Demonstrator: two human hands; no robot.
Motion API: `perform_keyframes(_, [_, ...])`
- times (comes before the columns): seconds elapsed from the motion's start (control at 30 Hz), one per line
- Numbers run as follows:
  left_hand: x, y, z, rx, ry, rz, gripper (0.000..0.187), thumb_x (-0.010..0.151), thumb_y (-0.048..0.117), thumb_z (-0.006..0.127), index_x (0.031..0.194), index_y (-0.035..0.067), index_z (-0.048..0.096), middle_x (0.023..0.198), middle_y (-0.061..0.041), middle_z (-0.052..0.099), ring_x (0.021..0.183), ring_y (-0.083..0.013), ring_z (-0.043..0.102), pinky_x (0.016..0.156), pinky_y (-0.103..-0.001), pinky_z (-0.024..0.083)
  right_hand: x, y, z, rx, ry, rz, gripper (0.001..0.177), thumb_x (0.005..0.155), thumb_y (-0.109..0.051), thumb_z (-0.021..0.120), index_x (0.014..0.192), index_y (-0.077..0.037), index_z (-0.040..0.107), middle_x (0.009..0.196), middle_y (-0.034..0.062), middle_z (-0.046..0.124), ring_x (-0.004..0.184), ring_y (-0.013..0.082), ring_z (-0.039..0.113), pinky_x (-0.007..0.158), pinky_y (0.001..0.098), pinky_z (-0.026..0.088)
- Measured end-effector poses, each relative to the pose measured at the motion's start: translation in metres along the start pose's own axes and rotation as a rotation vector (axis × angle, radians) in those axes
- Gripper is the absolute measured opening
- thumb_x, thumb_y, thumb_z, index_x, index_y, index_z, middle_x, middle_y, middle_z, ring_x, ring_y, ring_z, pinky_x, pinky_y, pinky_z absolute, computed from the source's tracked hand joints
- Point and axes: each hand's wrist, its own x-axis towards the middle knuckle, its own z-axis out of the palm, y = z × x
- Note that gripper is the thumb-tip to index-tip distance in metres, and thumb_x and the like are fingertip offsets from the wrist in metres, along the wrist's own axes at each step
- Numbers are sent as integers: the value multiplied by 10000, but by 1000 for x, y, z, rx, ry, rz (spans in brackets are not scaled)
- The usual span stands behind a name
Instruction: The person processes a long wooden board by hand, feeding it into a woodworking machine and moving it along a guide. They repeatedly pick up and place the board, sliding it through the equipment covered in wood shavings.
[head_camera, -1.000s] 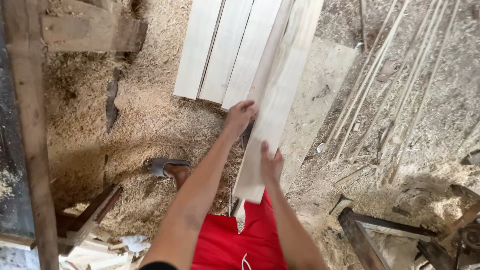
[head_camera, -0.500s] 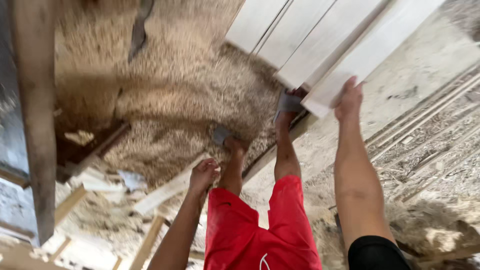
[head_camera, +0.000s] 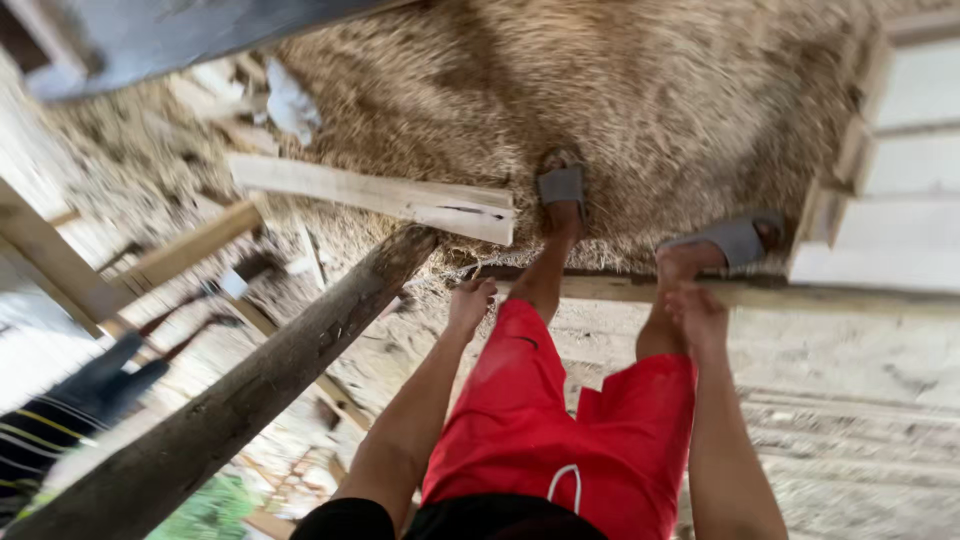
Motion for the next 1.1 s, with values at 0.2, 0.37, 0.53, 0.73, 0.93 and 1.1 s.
perform_keyframes(0.2, [85, -52, -11, -366, 262, -375, 566, 880, 517, 755, 973, -37, 680, 855, -148, 684, 718, -210, 580, 615, -375, 502, -36, -58, 91, -252, -203, -76, 393, 1033, -297, 579, 1325, -45, 655, 1107, 102, 741, 977, 180, 709, 849, 320, 555])
perform_keyframes(0.37, [181, -40, 38, -323, 166, -272, 878, 792, 765, 635, 973, -82, 779, 947, -257, 747, 814, -324, 652, 745, -451, 505, -70, -94, 108, -394, -179, -120, 366, 1050, -221, 569, 1316, 16, 653, 1123, 130, 732, 994, 189, 712, 862, 312, 549])
perform_keyframes(0.53, [241, -17, 64, -533, 320, -437, 1431, 618, 747, 828, 1522, -178, 216, 1521, -378, 348, 1373, -455, 444, 1164, -474, 357, -69, -105, 109, -621, -36, -9, 364, 1065, -240, 559, 1316, 2, 664, 1084, 135, 754, 966, 191, 708, 837, 303, 532])
perform_keyframes(0.73, [172, 17, 48, -680, 237, -301, 906, 719, 473, 802, 1310, -135, 484, 1178, -286, 611, 1049, -381, 638, 865, -448, 550, -50, -91, 149, -786, -312, -318, 339, 1034, -191, 652, 1275, 47, 680, 1191, 187, 725, 1107, 221, 661, 948, 301, 515])
perform_keyframes(0.93, [-19, 53, 70, -819, 39, 7, 294, 893, 233, 660, 997, -35, 716, 827, -147, 717, 683, -217, 682, 561, -348, 570, -92, -120, 205, -783, -352, -483, 679, 861, -164, 769, 1447, 16, 477, 1320, 179, 625, 1163, 191, 603, 924, 334, 509])
perform_keyframes(1.1, [-144, 42, 122, -786, -306, -356, 674, 917, 414, 850, 1297, -2, 480, 1158, -88, 712, 1028, -120, 689, 878, -260, 551, -189, -159, 106, -930, -223, -350, 491, 866, -189, 745, 1338, -66, 685, 1042, 143, 810, 865, 185, 716, 783, 341, 570])
